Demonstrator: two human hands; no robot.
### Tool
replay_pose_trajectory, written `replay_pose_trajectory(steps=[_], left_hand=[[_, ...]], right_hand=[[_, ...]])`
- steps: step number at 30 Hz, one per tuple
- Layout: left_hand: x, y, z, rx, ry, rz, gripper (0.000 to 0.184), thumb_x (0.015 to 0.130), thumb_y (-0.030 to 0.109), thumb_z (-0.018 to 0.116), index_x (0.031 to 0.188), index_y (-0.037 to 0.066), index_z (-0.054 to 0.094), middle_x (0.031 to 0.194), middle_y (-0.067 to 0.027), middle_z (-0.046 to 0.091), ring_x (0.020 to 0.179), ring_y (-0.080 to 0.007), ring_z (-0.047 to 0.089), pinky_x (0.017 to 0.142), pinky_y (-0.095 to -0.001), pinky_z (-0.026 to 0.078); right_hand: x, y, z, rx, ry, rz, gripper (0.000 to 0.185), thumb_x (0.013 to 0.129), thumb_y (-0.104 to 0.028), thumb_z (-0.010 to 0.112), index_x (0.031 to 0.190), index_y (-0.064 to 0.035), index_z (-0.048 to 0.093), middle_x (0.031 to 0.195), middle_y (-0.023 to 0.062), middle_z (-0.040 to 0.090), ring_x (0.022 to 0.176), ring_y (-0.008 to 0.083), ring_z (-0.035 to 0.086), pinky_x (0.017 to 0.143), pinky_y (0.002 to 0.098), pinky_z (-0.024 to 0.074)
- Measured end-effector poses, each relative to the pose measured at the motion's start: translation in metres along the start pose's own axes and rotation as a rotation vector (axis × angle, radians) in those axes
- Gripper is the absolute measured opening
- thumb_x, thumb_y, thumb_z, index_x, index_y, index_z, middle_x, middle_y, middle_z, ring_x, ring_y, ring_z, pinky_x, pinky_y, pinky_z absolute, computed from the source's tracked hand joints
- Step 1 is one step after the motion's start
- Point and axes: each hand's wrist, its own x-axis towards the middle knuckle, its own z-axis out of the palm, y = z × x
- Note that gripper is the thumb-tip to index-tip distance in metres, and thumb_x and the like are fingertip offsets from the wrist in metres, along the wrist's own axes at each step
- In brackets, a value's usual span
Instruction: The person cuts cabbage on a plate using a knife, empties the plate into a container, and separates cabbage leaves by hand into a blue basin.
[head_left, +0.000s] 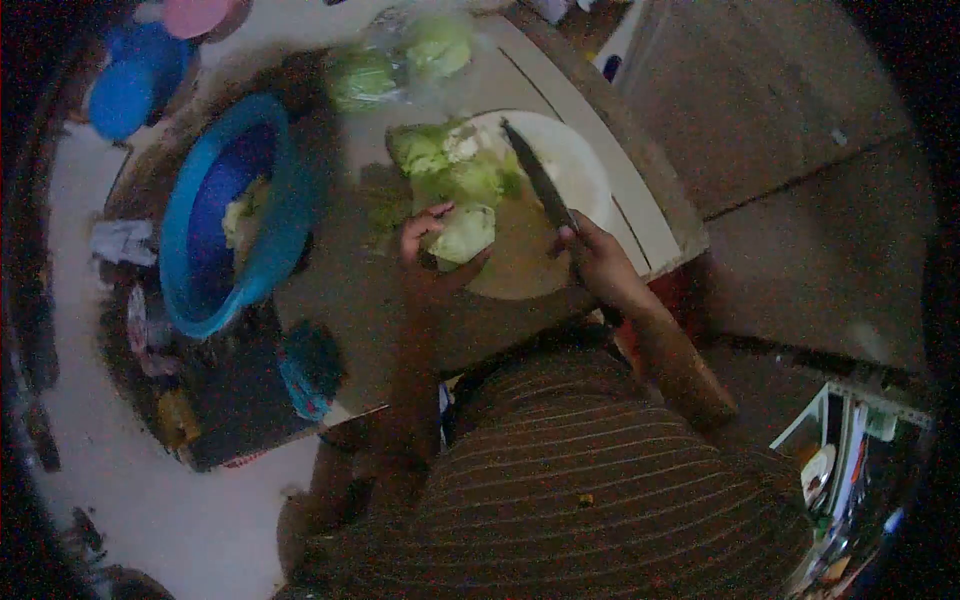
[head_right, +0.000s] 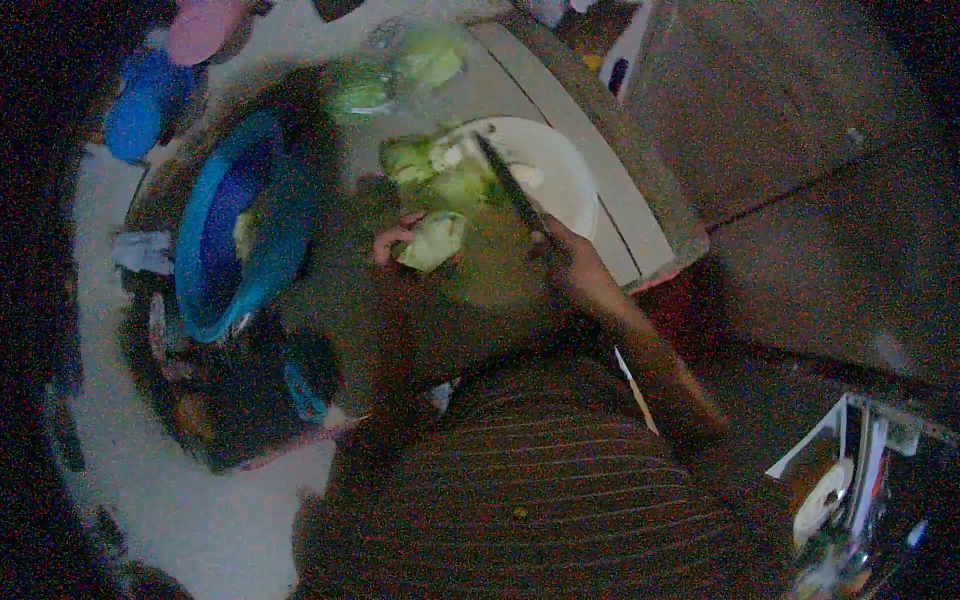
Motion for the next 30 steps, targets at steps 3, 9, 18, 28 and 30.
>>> replay_pose_trajectory(steps=[3, 9, 18, 28, 30], left_hand=[[-0.021, -0.008, 0.004, 0.197, -0.013, 0.044, 0.057, 0.062, 0.011, 0.081, 0.105, 0.009, 0.044, 0.109, -0.0135, 0.051, 0.104, -0.0265, 0.051, 0.090, -0.0413, 0.044], [-0.068, -0.009, 0.004, 0.262, 0.047, -0.211, 0.057, 0.063, 0.012, 0.081, 0.107, 0.008, 0.046, 0.109, -0.0118, 0.049, 0.103, -0.0260, 0.050, 0.087, -0.0405, 0.043], [-0.045, 0.004, 0.007, 0.335, -0.039, -0.109, 0.063, 0.056, 0.010, 0.084, 0.107, 0.010, 0.047, 0.113, -0.0120, 0.045, 0.104, -0.0274, 0.048, 0.084, -0.0398, 0.045], [-0.050, 0.021, 0.017, 0.521, 0.013, -0.239, 0.065, 0.054, 0.014, 0.085, 0.109, 0.009, 0.050, 0.114, -0.0138, 0.047, 0.109, -0.0321, 0.046, 0.088, -0.0439, 0.042], [-0.055, 0.016, 0.016, 0.611, -0.035, -0.152, 0.063, 0.053, 0.014, 0.085, 0.107, 0.009, 0.052, 0.113, -0.0140, 0.049, 0.108, -0.0325, 0.047, 0.088, -0.0440, 0.042]], right_hand=[[-0.003, 0.027, 0.001, -0.506, 0.030, -0.450, 0.041, 0.087, -0.014, 0.049, 0.127, -0.0123, 0.040, 0.090, 0.0066, 0.059, 0.071, 0.0233, 0.058, 0.061, 0.0370, 0.0471], [-0.037, 0.002, 0.027, -0.893, -0.051, -0.299, 0.050, 0.084, -0.013, 0.051, 0.130, -0.0140, 0.032, 0.110, 0.0212, 0.053, 0.091, 0.0402, 0.057, 0.072, 0.0490, 0.0473], [-0.031, 0.012, 0.028, -0.943, -0.008, -0.320, 0.047, 0.084, -0.010, 0.046, 0.129, -0.0110, 0.034, 0.106, 0.0213, 0.052, 0.090, 0.0405, 0.058, 0.070, 0.0489, 0.0487], [-0.021, 0.004, 0.025, -0.997, -0.172, -0.232, 0.046, 0.082, -0.010, 0.048, 0.127, -0.0060, 0.037, 0.101, 0.0223, 0.054, 0.083, 0.0400, 0.059, 0.068, 0.0485, 0.0490], [-0.016, 0.006, 0.026, -0.857, -0.029, -0.386, 0.045, 0.082, -0.011, 0.048, 0.126, -0.0061, 0.038, 0.101, 0.0222, 0.054, 0.082, 0.0402, 0.059, 0.068, 0.0483, 0.0494]])
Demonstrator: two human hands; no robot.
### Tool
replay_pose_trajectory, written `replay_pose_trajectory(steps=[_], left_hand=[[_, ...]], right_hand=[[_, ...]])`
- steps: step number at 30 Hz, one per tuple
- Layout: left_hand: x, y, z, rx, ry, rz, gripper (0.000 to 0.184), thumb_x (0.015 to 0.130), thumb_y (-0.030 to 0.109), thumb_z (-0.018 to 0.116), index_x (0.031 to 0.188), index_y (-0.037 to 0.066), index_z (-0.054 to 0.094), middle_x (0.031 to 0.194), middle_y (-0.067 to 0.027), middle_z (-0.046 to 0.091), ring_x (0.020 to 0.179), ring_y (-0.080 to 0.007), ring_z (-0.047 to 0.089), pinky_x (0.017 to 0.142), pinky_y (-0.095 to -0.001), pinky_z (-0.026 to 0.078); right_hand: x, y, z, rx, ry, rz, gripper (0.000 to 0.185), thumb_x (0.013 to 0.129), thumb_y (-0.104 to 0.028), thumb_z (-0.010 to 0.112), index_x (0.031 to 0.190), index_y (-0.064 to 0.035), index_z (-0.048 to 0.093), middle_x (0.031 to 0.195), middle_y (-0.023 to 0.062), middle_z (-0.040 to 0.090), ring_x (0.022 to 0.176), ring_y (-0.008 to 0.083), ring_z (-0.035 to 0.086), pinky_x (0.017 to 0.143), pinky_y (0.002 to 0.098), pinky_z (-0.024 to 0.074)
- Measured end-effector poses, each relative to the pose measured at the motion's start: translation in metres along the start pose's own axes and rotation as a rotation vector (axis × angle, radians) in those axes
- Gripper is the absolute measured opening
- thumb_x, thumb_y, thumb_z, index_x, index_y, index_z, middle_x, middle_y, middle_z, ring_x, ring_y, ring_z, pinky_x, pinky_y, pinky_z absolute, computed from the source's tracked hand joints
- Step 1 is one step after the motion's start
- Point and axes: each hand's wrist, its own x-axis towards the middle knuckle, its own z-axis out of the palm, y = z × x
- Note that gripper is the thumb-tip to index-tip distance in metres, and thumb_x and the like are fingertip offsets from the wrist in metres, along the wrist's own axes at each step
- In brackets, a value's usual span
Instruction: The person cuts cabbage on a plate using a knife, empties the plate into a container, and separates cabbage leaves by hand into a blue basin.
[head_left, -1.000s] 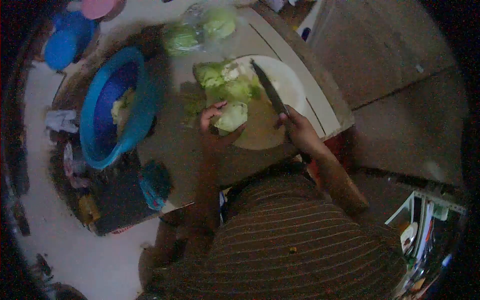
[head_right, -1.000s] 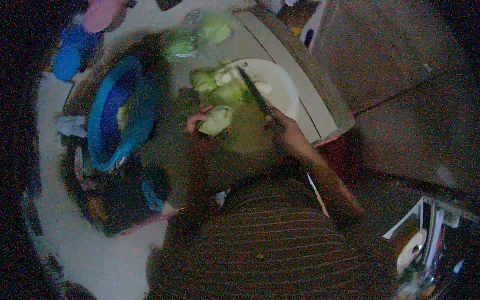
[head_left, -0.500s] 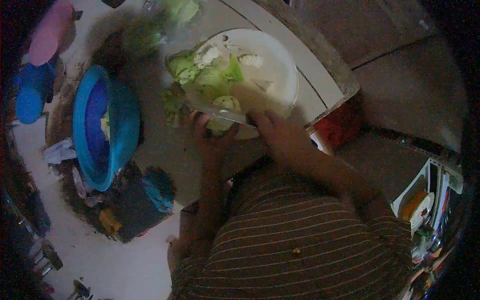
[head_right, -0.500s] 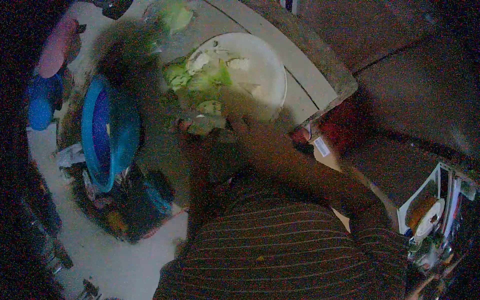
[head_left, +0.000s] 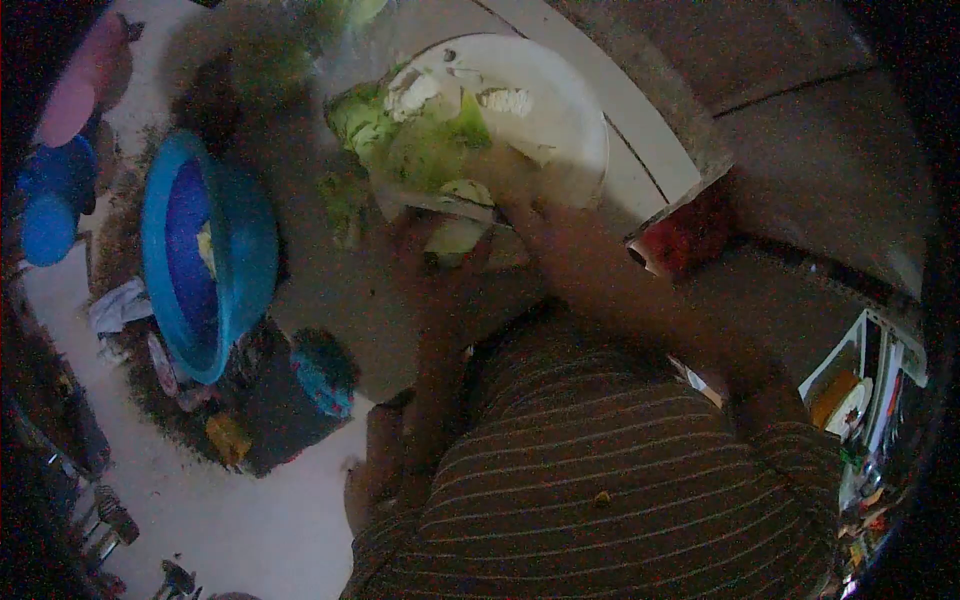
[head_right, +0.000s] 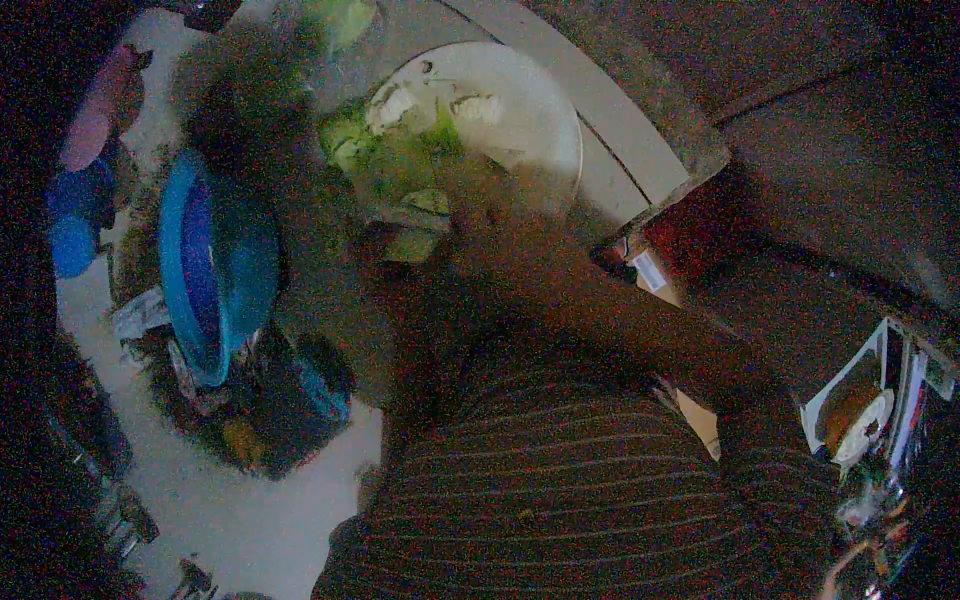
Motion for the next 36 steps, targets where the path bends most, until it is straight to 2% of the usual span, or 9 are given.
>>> replay_pose_trajectory(steps=[5, 8, 13, 14, 16, 20, 25, 28, 36], left_hand=[[0.007, 0.016, 0.008, -0.097, 0.118, 0.027, 0.061, 0.052, 0.013, 0.085, 0.104, 0.010, 0.054, 0.110, -0.0131, 0.052, 0.104, -0.0316, 0.049, 0.089, -0.0432, 0.042], [0.011, 0.035, 0.003, -0.109, 0.032, -0.366, 0.060, 0.053, 0.013, 0.084, 0.104, 0.010, 0.054, 0.110, -0.0124, 0.053, 0.103, -0.0311, 0.049, 0.088, -0.0423, 0.042], [0.018, 0.021, 0.001, -0.037, -0.034, 0.189, 0.056, 0.056, 0.012, 0.082, 0.105, 0.010, 0.055, 0.108, -0.0112, 0.054, 0.102, -0.0308, 0.050, 0.087, -0.0416, 0.042], [0.019, 0.021, 0.001, -0.054, -0.073, 0.222, 0.055, 0.057, 0.012, 0.082, 0.105, 0.010, 0.055, 0.108, -0.0111, 0.055, 0.102, -0.0307, 0.050, 0.087, -0.0415, 0.042], [0.015, 0.016, 0.006, -0.033, 0.054, 0.184, 0.053, 0.057, 0.013, 0.081, 0.103, 0.010, 0.056, 0.107, -0.0099, 0.055, 0.102, -0.0300, 0.050, 0.088, -0.0414, 0.042], [0.009, 0.018, 0.008, -0.063, 0.166, 0.114, 0.052, 0.057, 0.014, 0.082, 0.102, 0.010, 0.057, 0.106, -0.0089, 0.056, 0.103, -0.0294, 0.050, 0.089, -0.0418, 0.041], [0.011, 0.018, -0.001, 0.004, 0.016, 0.229, 0.055, 0.058, 0.013, 0.082, 0.106, 0.011, 0.053, 0.111, -0.0102, 0.053, 0.104, -0.0290, 0.049, 0.090, -0.0415, 0.042], [0.005, 0.005, -0.001, -0.116, 0.070, 0.166, 0.056, 0.060, 0.013, 0.082, 0.105, 0.012, 0.050, 0.113, -0.0111, 0.051, 0.105, -0.0286, 0.050, 0.090, -0.0415, 0.043], [0.000, -0.014, -0.010, -0.307, 0.112, 0.103, 0.058, 0.059, 0.009, 0.083, 0.104, 0.012, 0.045, 0.114, -0.0135, 0.051, 0.103, -0.0295, 0.053, 0.087, -0.0420, 0.048]], right_hand=[[0.005, 0.010, 0.006, -0.069, -0.138, 0.037, 0.047, 0.083, -0.010, 0.048, 0.127, -0.0058, 0.034, 0.100, 0.0217, 0.054, 0.083, 0.0402, 0.059, 0.068, 0.0480, 0.0497], [0.004, 0.003, -0.005, -0.055, -0.174, 0.061, 0.046, 0.082, -0.009, 0.048, 0.126, -0.0050, 0.034, 0.098, 0.0220, 0.055, 0.083, 0.0395, 0.060, 0.068, 0.0479, 0.0497], [0.013, 0.006, -0.002, 0.203, 0.068, 0.041, 0.043, 0.082, -0.008, 0.049, 0.123, -0.0046, 0.037, 0.096, 0.0237, 0.056, 0.083, 0.0387, 0.060, 0.068, 0.0469, 0.0500], [0.018, 0.002, -0.008, 0.065, -0.110, 0.061, 0.043, 0.081, -0.008, 0.050, 0.122, -0.0048, 0.036, 0.096, 0.0231, 0.056, 0.083, 0.0386, 0.060, 0.067, 0.0467, 0.0502], [0.018, 0.003, -0.007, -0.068, -0.290, 0.081, 0.044, 0.081, -0.008, 0.051, 0.122, -0.0050, 0.036, 0.096, 0.0225, 0.056, 0.084, 0.0384, 0.060, 0.067, 0.0465, 0.0504], [0.007, -0.010, -0.023, -0.053, -0.160, 0.057, 0.044, 0.081, -0.013, 0.054, 0.120, -0.0050, 0.037, 0.092, 0.0221, 0.058, 0.082, 0.0384, 0.061, 0.065, 0.0474, 0.0503], [0.028, 0.020, 0.022, -0.041, -0.171, 0.140, 0.046, 0.083, -0.019, 0.052, 0.124, -0.0077, 0.035, 0.091, 0.0236, 0.058, 0.083, 0.0392, 0.060, 0.068, 0.0490, 0.0491], [0.028, 0.036, 0.027, 0.339, 0.244, -0.051, 0.042, 0.086, -0.019, 0.049, 0.125, -0.0074, 0.037, 0.092, 0.0230, 0.058, 0.086, 0.0407, 0.059, 0.074, 0.0500, 0.0466], [0.017, 0.034, -0.003, 0.380, -0.155, 0.143, 0.032, 0.088, -0.017, 0.045, 0.118, -0.0045, 0.045, 0.092, 0.0236, 0.058, 0.089, 0.0400, 0.058, 0.077, 0.0484, 0.0445]])
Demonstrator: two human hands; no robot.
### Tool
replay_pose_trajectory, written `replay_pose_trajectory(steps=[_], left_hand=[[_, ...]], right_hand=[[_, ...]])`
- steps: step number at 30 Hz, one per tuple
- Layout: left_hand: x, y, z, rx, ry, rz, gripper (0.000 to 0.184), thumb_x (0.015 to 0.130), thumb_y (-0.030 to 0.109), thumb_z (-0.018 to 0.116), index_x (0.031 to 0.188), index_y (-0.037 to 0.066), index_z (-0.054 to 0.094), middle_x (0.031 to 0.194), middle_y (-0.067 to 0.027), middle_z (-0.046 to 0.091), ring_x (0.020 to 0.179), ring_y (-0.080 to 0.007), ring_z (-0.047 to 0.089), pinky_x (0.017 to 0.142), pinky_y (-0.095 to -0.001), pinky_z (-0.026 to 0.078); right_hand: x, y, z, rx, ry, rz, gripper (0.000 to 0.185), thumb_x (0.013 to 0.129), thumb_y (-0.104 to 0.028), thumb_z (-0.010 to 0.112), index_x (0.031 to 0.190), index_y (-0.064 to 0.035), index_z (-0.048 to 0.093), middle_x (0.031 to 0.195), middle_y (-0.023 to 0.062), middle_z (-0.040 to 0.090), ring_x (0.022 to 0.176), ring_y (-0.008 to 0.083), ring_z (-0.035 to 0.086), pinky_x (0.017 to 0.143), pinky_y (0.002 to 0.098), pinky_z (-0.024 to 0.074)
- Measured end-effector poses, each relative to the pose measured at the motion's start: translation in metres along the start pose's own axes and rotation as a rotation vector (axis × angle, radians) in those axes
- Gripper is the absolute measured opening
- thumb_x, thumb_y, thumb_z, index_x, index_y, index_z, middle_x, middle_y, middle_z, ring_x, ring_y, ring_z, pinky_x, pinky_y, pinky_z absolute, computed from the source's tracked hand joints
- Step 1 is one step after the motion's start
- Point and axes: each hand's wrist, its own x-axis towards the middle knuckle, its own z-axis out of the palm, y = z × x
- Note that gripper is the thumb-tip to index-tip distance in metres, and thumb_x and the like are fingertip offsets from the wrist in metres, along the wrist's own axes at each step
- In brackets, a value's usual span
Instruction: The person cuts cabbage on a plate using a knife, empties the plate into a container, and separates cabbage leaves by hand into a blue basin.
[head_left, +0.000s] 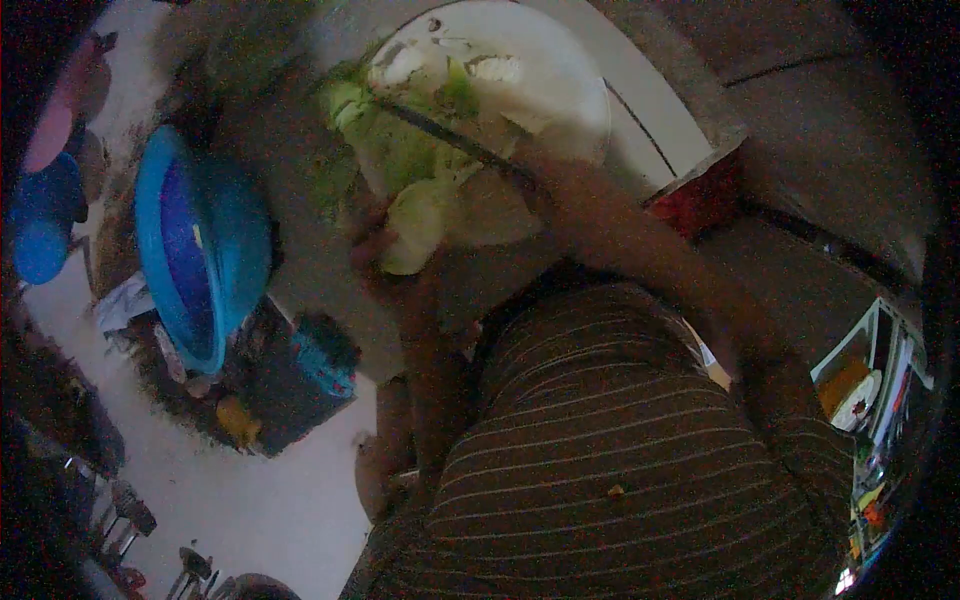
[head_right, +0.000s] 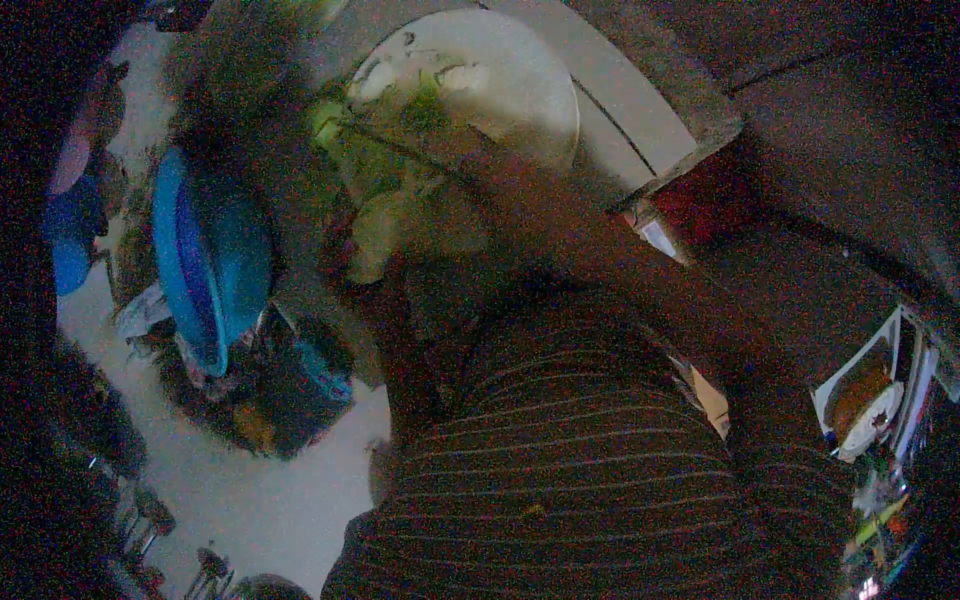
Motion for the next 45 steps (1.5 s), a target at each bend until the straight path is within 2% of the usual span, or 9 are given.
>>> replay_pose_trajectory(steps=[7, 13, 19, 28, 33, 38, 40, 43, 45], left_hand=[[-0.003, 0.015, 0.001, -0.012, 0.004, -0.106, 0.058, 0.057, 0.008, 0.084, 0.101, 0.012, 0.045, 0.114, -0.0148, 0.052, 0.106, -0.0292, 0.052, 0.089, -0.0420, 0.046], [-0.011, 0.019, -0.007, 0.291, -0.036, -0.121, 0.061, 0.056, 0.008, 0.084, 0.101, 0.012, 0.043, 0.113, -0.0144, 0.052, 0.106, -0.0290, 0.052, 0.090, -0.0411, 0.044], [-0.002, 0.030, -0.014, -0.125, 0.004, -0.141, 0.057, 0.056, 0.010, 0.084, 0.099, 0.010, 0.045, 0.110, -0.0135, 0.052, 0.099, -0.0270, 0.055, 0.085, -0.0378, 0.047], [-0.020, 0.057, -0.047, -0.147, -0.030, -0.524, 0.052, 0.062, 0.011, 0.079, 0.104, 0.009, 0.048, 0.110, -0.0130, 0.052, 0.104, -0.0276, 0.053, 0.086, -0.0382, 0.046], [-0.031, 0.073, -0.046, -0.159, 0.009, -0.589, 0.049, 0.066, 0.012, 0.077, 0.106, 0.008, 0.049, 0.109, -0.0128, 0.053, 0.106, -0.0279, 0.052, 0.087, -0.0384, 0.046], [0.002, 0.088, -0.090, 0.099, 0.022, -0.326, 0.047, 0.069, 0.012, 0.075, 0.109, 0.007, 0.051, 0.109, -0.0126, 0.053, 0.109, -0.0282, 0.051, 0.088, -0.0386, 0.046], [0.035, 0.092, -0.129, 0.793, -0.183, 0.137, 0.046, 0.069, 0.012, 0.074, 0.109, 0.007, 0.054, 0.110, -0.0126, 0.053, 0.112, -0.0301, 0.049, 0.089, -0.0401, 0.044], [0.105, 0.097, -0.131, 1.144, -0.029, 0.371, 0.041, 0.065, 0.010, 0.072, 0.103, 0.006, 0.058, 0.117, -0.0134, 0.051, 0.115, -0.0348, 0.046, 0.091, -0.0447, 0.042], [0.138, 0.073, -0.142, 1.214, 0.114, 0.265, 0.041, 0.065, 0.009, 0.073, 0.102, 0.004, 0.057, 0.117, -0.0150, 0.051, 0.111, -0.0342, 0.049, 0.090, -0.0421, 0.043]], right_hand=[[-0.024, -0.040, 0.007, -0.198, 0.023, -0.103, 0.032, 0.084, -0.013, 0.047, 0.115, -0.0073, 0.044, 0.095, 0.0216, 0.058, 0.089, 0.0388, 0.059, 0.075, 0.0488, 0.0472], [-0.016, -0.040, 0.018, -0.427, -0.201, 0.063, 0.036, 0.082, -0.009, 0.045, 0.117, -0.0044, 0.042, 0.098, 0.0235, 0.056, 0.087, 0.0409, 0.059, 0.073, 0.0473, 0.0487], [-0.010, -0.019, 0.015, -0.310, -0.001, -0.069, 0.032, 0.083, -0.008, 0.045, 0.114, -0.0013, 0.043, 0.096, 0.0259, 0.056, 0.085, 0.0396, 0.060, 0.073, 0.0478, 0.0487], [0.026, 0.002, 0.018, -0.353, 0.114, -0.154, 0.030, 0.084, -0.011, 0.047, 0.112, 0.0000, 0.047, 0.093, 0.0235, 0.058, 0.086, 0.0366, 0.060, 0.075, 0.0453, 0.0485], [0.021, 0.034, -0.037, -0.250, 0.279, -0.121, 0.031, 0.084, -0.012, 0.048, 0.113, -0.0007, 0.046, 0.092, 0.0221, 0.058, 0.086, 0.0346, 0.060, 0.075, 0.0438, 0.0486], [0.019, 0.061, -0.074, -0.203, 0.381, -0.116, 0.033, 0.085, -0.013, 0.049, 0.115, -0.0013, 0.046, 0.091, 0.0207, 0.059, 0.085, 0.0325, 0.060, 0.074, 0.0424, 0.0487], [0.023, 0.069, -0.086, -0.193, 0.397, -0.134, 0.033, 0.085, -0.014, 0.050, 0.116, -0.0016, 0.046, 0.091, 0.0202, 0.059, 0.085, 0.0317, 0.060, 0.074, 0.0418, 0.0487], [0.030, 0.077, -0.106, -0.180, 0.390, -0.159, 0.034, 0.085, -0.014, 0.051, 0.117, -0.0020, 0.046, 0.090, 0.0193, 0.059, 0.085, 0.0305, 0.060, 0.074, 0.0409, 0.0487], [0.036, 0.078, -0.110, -0.170, 0.369, -0.166, 0.035, 0.085, -0.015, 0.051, 0.117, -0.0023, 0.046, 0.090, 0.0188, 0.060, 0.085, 0.0297, 0.060, 0.074, 0.0403, 0.0488]])
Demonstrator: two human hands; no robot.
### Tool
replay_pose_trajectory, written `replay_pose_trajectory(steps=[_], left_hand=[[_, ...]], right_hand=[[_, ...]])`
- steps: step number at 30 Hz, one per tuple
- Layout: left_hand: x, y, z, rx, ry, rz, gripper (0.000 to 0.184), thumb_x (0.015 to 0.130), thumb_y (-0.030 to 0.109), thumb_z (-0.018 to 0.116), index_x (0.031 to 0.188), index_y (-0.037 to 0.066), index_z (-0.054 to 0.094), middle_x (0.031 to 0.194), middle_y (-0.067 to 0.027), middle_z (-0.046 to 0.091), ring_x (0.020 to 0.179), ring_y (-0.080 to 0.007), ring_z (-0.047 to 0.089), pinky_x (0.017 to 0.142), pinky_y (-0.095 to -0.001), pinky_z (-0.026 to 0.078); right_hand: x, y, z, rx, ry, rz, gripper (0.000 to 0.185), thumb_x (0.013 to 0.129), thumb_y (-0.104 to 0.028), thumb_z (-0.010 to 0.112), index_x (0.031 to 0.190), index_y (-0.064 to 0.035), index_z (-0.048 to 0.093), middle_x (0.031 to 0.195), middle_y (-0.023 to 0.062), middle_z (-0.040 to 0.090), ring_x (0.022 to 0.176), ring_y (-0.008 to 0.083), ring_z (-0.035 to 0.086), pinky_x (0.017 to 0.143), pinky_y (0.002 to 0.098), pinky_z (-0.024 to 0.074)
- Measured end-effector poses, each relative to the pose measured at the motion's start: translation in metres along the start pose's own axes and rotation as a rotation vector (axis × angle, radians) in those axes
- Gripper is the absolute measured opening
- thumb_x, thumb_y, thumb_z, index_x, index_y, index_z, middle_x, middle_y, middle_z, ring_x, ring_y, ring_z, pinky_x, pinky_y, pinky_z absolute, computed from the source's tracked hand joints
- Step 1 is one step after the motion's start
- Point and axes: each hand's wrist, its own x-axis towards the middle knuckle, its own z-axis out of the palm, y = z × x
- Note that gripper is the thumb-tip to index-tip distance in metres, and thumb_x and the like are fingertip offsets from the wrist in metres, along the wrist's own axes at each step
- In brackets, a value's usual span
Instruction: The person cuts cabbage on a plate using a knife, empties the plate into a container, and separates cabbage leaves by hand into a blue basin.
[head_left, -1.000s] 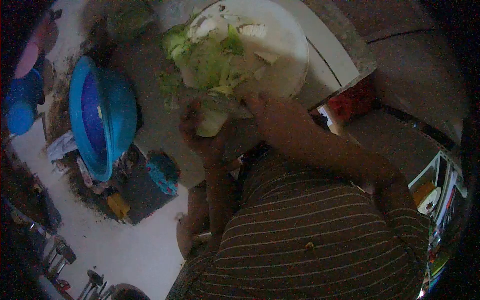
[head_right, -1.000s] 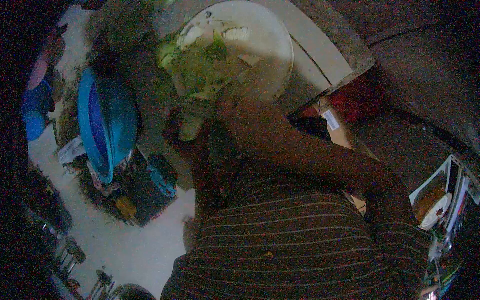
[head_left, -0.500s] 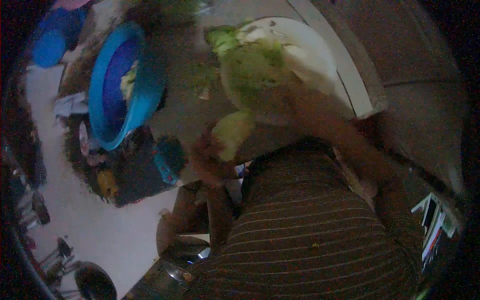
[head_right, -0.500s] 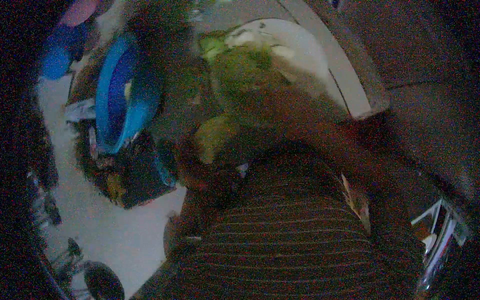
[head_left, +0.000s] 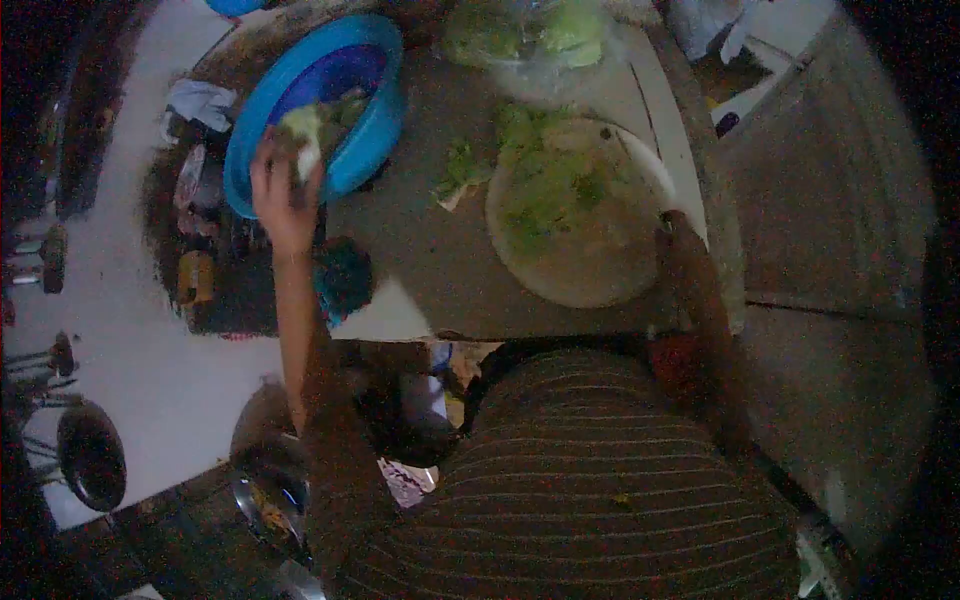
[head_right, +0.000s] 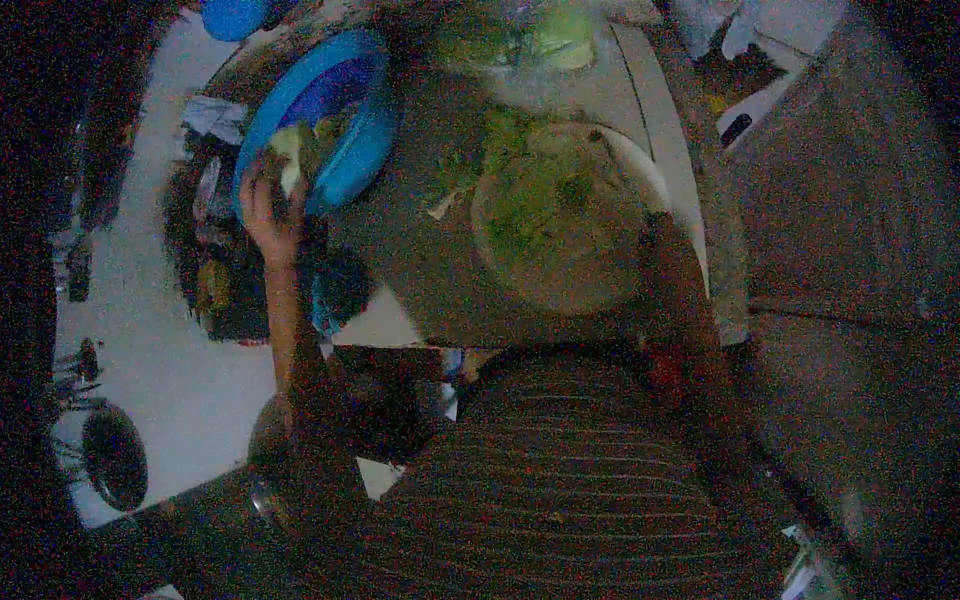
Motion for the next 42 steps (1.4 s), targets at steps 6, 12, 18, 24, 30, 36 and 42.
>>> replay_pose_trajectory(steps=[6, 12, 18, 24, 30, 36, 42], left_hand=[[0.003, -0.126, 0.108, -0.272, -0.015, -0.446, 0.040, 0.070, 0.016, 0.073, 0.103, 0.003, 0.057, 0.114, -0.0170, 0.054, 0.104, -0.0356, 0.051, 0.087, -0.0415, 0.045], [0.020, -0.062, 0.092, 0.145, -0.662, -0.544, 0.030, 0.075, 0.028, 0.068, 0.096, 0.007, 0.066, 0.101, -0.0167, 0.061, 0.097, -0.0340, 0.056, 0.085, -0.0425, 0.045], [0.007, 0.051, 0.058, -0.148, -0.191, -0.504, 0.025, 0.079, 0.022, 0.064, 0.098, 0.006, 0.065, 0.101, -0.0135, 0.062, 0.094, -0.0290, 0.058, 0.082, -0.0380, 0.046], [-0.111, 0.204, 0.086, -0.814, -0.672, -0.523, 0.029, 0.086, 0.021, 0.059, 0.109, 0.005, 0.052, 0.102, -0.0103, 0.059, 0.093, -0.0210, 0.057, 0.079, -0.0363, 0.046], [-0.074, 0.259, 0.037, -1.312, -1.004, -1.053, 0.054, 0.090, 0.024, 0.053, 0.135, 0.007, 0.028, 0.109, -0.0125, 0.056, 0.089, -0.0199, 0.057, 0.072, -0.0346, 0.048], [-0.109, 0.249, 0.021, -1.142, -0.929, -1.036, 0.042, 0.091, 0.030, 0.048, 0.124, 0.004, 0.038, 0.103, -0.0104, 0.057, 0.082, -0.0174, 0.057, 0.067, -0.0327, 0.048], [-0.083, 0.222, -0.010, -1.948, -0.923, -1.731, 0.032, 0.091, 0.030, 0.047, 0.111, 0.004, 0.050, 0.090, -0.0060, 0.054, 0.074, -0.0163, 0.054, 0.066, -0.0311, 0.047]], right_hand=[[0.013, -0.002, 0.004, 0.031, -0.045, -0.028, 0.036, 0.086, -0.016, 0.053, 0.119, -0.0031, 0.046, 0.089, 0.0171, 0.060, 0.084, 0.0273, 0.060, 0.074, 0.0385, 0.0488], [0.014, -0.007, 0.026, 0.071, -0.107, -0.069, 0.038, 0.086, -0.017, 0.054, 0.121, -0.0039, 0.045, 0.088, 0.0154, 0.061, 0.084, 0.0248, 0.061, 0.074, 0.0367, 0.0489], [0.010, -0.023, 0.037, 0.153, -0.121, -0.033, 0.041, 0.087, -0.019, 0.056, 0.124, -0.0053, 0.044, 0.085, 0.0129, 0.061, 0.081, 0.0210, 0.060, 0.072, 0.0342, 0.0488], [0.006, -0.057, 0.055, 0.765, -0.227, 0.285, 0.043, 0.089, -0.021, 0.055, 0.125, -0.0029, 0.041, 0.091, 0.0087, 0.057, 0.074, 0.0140, 0.055, 0.066, 0.0296, 0.0472], [-0.001, -0.038, 0.099, 0.909, -0.214, 0.221, 0.043, 0.091, -0.024, 0.050, 0.126, -0.0013, 0.039, 0.102, 0.0107, 0.055, 0.086, 0.0172, 0.053, 0.076, 0.0311, 0.0445], [-0.008, -0.072, 0.070, 0.640, -0.481, -0.018, 0.048, 0.094, -0.030, 0.043, 0.129, 0.0016, 0.035, 0.118, 0.0145, 0.049, 0.105, 0.0232, 0.048, 0.091, 0.0357, 0.0383], [-0.013, -0.075, 0.071, 0.433, -0.574, -0.382, 0.051, 0.094, -0.030, 0.037, 0.134, 0.0001, 0.029, 0.131, 0.0165, 0.036, 0.118, 0.0288, 0.034, 0.099, 0.0424, 0.0243]])
